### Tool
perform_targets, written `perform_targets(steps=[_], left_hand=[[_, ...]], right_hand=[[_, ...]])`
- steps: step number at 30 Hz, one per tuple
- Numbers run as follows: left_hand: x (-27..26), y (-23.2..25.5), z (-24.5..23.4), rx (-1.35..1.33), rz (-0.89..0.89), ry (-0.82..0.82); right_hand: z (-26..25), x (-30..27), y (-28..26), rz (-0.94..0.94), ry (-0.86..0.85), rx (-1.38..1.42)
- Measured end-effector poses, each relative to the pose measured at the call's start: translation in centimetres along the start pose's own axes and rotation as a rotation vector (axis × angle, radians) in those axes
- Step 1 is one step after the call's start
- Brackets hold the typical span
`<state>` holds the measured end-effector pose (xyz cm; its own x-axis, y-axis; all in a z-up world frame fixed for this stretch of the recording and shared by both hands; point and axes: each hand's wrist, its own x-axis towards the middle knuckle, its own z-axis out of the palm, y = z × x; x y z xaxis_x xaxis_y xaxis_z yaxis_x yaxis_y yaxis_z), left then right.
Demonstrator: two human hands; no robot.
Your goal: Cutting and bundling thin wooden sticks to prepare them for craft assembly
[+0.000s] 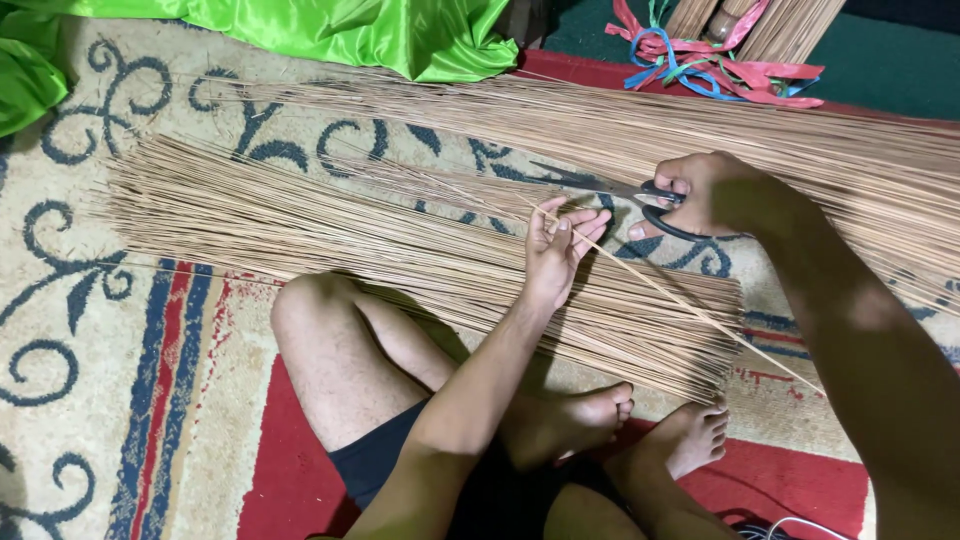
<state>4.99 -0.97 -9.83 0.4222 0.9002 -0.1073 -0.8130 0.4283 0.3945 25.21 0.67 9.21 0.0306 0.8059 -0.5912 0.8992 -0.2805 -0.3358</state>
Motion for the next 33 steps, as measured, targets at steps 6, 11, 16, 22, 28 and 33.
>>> perform_targets(steps=[6, 11, 16, 22, 28, 33], left_hand=[[0.0, 0.5, 0.8, -0.076, -0.041, -0.088], [-0.2, -0.4, 1.0, 0.044, 0.002, -0.047], [-0.6, -0.8, 1.2, 0.163, 0.010, -0.008], [-0.7, -1.3, 1.0, 0.168, 0.008, 0.003], [-0.6, -1.8, 0.5, 0.246, -0.019, 0.008], [-0.6, -2.9, 0.1, 0.235, -0.010, 0.035]], right_hand=[[-3.2, -2.1, -5.4, 0.196, -0.134, -0.058], [-4.2, -2.3, -8.5, 0.276, -0.235, -0.251], [-4.1, -1.0, -8.4, 0.255, -0.256, -0.367], [-4.6, 0.3, -9.9, 0.262, -0.298, -0.495], [-3.7, 1.9, -9.3, 0.309, -0.329, -0.532], [-2.1, 3.2, -7.0, 0.218, -0.170, -0.585]])
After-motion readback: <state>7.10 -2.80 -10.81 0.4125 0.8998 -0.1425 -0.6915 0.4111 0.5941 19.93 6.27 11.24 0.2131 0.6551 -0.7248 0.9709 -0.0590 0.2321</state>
